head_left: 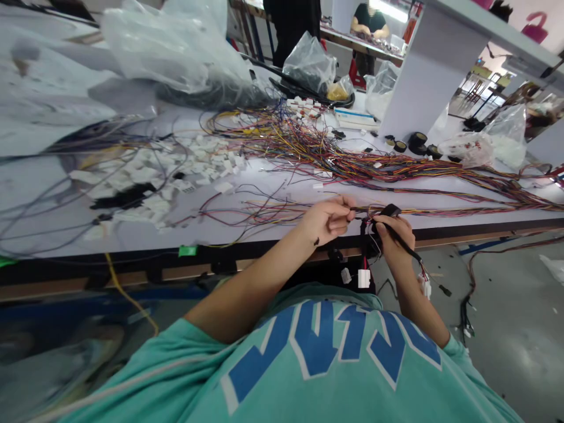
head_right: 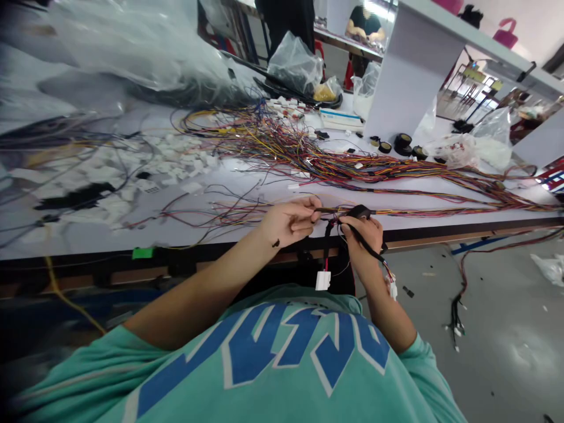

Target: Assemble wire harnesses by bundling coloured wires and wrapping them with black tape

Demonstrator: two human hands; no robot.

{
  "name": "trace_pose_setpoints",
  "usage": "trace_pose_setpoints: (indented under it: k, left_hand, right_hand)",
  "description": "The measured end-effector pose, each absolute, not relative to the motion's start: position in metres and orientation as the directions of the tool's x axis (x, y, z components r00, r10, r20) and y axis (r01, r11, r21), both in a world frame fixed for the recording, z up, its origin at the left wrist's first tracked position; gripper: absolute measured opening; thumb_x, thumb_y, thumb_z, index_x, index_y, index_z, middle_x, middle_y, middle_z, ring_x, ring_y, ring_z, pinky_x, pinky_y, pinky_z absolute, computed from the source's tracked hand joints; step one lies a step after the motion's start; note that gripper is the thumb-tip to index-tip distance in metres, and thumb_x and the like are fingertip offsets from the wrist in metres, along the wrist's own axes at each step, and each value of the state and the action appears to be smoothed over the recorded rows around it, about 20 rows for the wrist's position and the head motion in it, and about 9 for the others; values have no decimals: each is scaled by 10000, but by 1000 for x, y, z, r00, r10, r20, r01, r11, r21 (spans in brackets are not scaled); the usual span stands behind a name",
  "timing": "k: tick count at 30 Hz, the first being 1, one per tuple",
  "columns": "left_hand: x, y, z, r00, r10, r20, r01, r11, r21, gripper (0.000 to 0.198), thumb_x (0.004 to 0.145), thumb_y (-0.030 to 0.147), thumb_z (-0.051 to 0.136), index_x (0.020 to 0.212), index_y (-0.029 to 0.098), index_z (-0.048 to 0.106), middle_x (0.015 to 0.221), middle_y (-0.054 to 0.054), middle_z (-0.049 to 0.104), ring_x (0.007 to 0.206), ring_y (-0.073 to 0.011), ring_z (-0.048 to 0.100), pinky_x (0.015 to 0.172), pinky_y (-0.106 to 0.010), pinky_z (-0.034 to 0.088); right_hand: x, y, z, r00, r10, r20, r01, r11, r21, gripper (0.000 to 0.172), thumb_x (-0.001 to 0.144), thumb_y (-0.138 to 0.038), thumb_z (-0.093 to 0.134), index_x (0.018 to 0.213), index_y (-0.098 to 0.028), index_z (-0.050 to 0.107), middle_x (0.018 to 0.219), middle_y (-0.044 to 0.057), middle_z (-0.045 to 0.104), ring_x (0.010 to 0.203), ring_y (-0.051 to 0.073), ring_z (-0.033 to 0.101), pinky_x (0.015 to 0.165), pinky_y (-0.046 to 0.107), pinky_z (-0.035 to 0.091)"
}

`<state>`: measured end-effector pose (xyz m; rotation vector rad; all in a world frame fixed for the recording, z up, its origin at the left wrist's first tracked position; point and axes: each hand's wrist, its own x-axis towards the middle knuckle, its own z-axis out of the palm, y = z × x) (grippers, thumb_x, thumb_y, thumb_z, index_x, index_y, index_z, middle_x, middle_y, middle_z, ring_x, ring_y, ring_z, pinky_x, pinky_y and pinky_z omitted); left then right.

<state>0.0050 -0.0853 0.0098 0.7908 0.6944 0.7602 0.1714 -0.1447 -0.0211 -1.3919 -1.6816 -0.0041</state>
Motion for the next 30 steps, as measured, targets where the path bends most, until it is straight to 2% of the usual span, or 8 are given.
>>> trace_pose_setpoints:
  k: [3,7,9,12,16,18,24,30]
  left_hand:
    - [4,-86,12,461,868,-185,109,152,982,143,566,84,551,690,156,548,459,78,438,350,-36,293,378,-176,206]
    - [11,-87,15,352,936,23,561,-231,795,90,624,125,568,665,161,639,591,10,563,573,-108,493,524,-213,331]
    - [11,-87,13,339,941,-11,482,-164,861,119,675,165,557,712,167,670,579,11,562,535,-100,478,505,-213,325]
    - [5,-85,7,335,916,-219,115,191,975,112,695,200,574,741,143,657,479,41,484,360,-48,315,391,-195,235]
    - [-12,-84,4,430,853,-297,-334,455,825,84,604,151,645,626,121,569,548,18,530,358,-25,331,341,-160,212]
    - [-19,-84,6,524,801,-291,-355,515,780,142,611,178,649,564,116,530,535,14,514,347,-23,330,316,-151,197]
    - [-34,-78,14,666,660,-347,29,442,897,170,696,248,674,676,82,642,400,68,346,288,6,205,294,-128,92]
    - [-57,-76,7,677,728,-110,-388,481,786,255,712,293,658,578,107,547,530,26,494,298,12,249,288,-131,192]
  right_hand:
    - [168,-142,-24,-10,773,635,819,371,-439,199,848,-360,511,850,-280,693,795,-4,705,781,151,633,877,341,375]
    - [159,-143,-24,-30,781,623,864,334,-377,211,864,-335,491,853,-279,694,792,0,693,814,149,626,908,331,338]
    - [159,-142,-25,-20,779,626,863,330,-383,215,868,-331,485,868,-276,692,801,2,695,821,151,627,904,331,340]
    - [165,-138,-27,6,778,628,847,330,-417,212,859,-351,493,879,-276,691,796,-2,701,795,153,634,880,334,361]
    - [171,-132,-30,52,785,618,806,332,-489,211,853,-362,497,877,-281,691,829,-6,712,808,158,641,866,344,383]
    - [170,-131,-30,58,784,618,795,338,-504,204,847,-360,505,866,-284,693,825,-7,714,810,163,643,860,351,387]
    - [161,-131,-26,131,779,614,754,324,-571,191,830,-344,524,797,-263,694,781,-3,715,759,172,641,850,370,399]
    - [164,-127,-26,167,768,618,707,344,-618,188,823,-342,527,801,-260,694,809,-1,723,798,179,648,859,375,411]
